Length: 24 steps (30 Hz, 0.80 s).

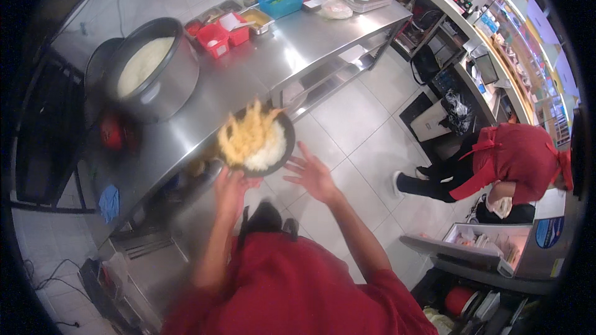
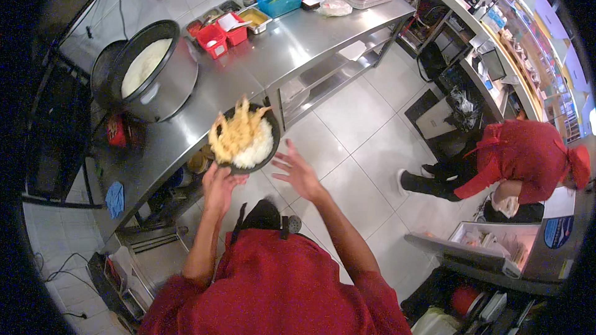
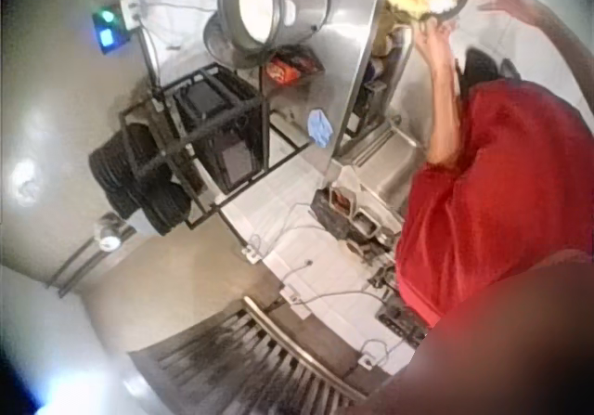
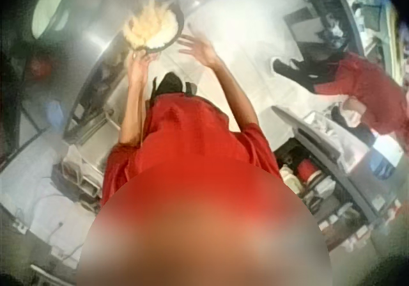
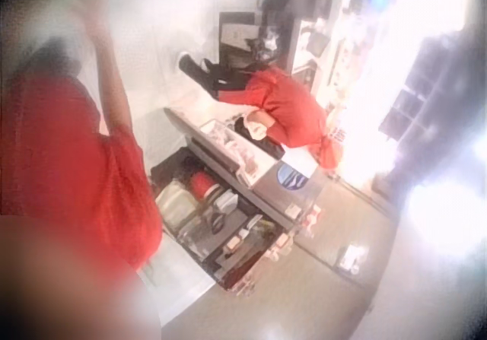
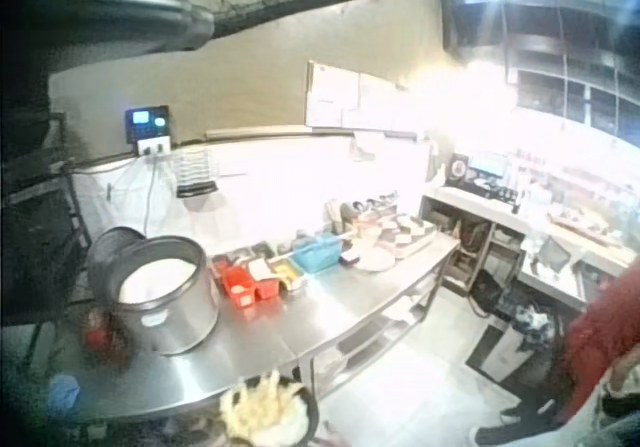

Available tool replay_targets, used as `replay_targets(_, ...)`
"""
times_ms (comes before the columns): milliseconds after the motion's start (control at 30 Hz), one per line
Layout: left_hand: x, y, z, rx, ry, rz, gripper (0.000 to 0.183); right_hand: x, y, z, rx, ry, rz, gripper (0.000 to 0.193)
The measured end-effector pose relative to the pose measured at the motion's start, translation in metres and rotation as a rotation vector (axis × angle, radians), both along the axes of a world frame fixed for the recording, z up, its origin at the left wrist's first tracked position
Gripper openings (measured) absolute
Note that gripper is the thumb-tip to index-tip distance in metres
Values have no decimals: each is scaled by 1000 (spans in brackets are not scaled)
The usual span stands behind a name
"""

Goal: The person scoops rice into a bowl, then uses tongs to place fried tempura pieces on top. They add shredded lettuce and sprinkle seasoning from a shaker. Finally, they place the bowl on a tray with a napkin and chopsticks.

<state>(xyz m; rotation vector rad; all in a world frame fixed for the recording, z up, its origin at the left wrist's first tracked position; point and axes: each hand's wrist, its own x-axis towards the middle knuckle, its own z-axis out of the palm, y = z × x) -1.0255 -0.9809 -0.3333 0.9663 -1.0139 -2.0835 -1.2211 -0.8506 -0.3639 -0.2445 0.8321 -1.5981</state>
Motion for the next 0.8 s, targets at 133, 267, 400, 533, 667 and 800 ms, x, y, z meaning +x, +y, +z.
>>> replay_targets(133, -118, -87, -32, -106, 22, -92, 30, -113, 25, -23, 165, 124, -60, 72)
replay_targets(267, -245, -180, -87, -91, 9, -182, 36, -225, 87, -72, 522, 249, -307, 65)
replay_targets(400, -341, -256, -98, -163, 52, -200, 38, -289, 173, -130, 788, 182, -632, 62)
replay_targets(533, -400, -301, -109, -109, -65, -204, 41, -314, 208, -152, 832, -17, -664, 60)
replay_targets(667, -415, -325, -104, 35, -14, -175, 39, -334, 151, -147, 903, 65, -486, 48)
replay_targets(800, -426, -321, -64, 52, -469, -195, 27, -413, 111, -206, 893, 192, -158, 50)
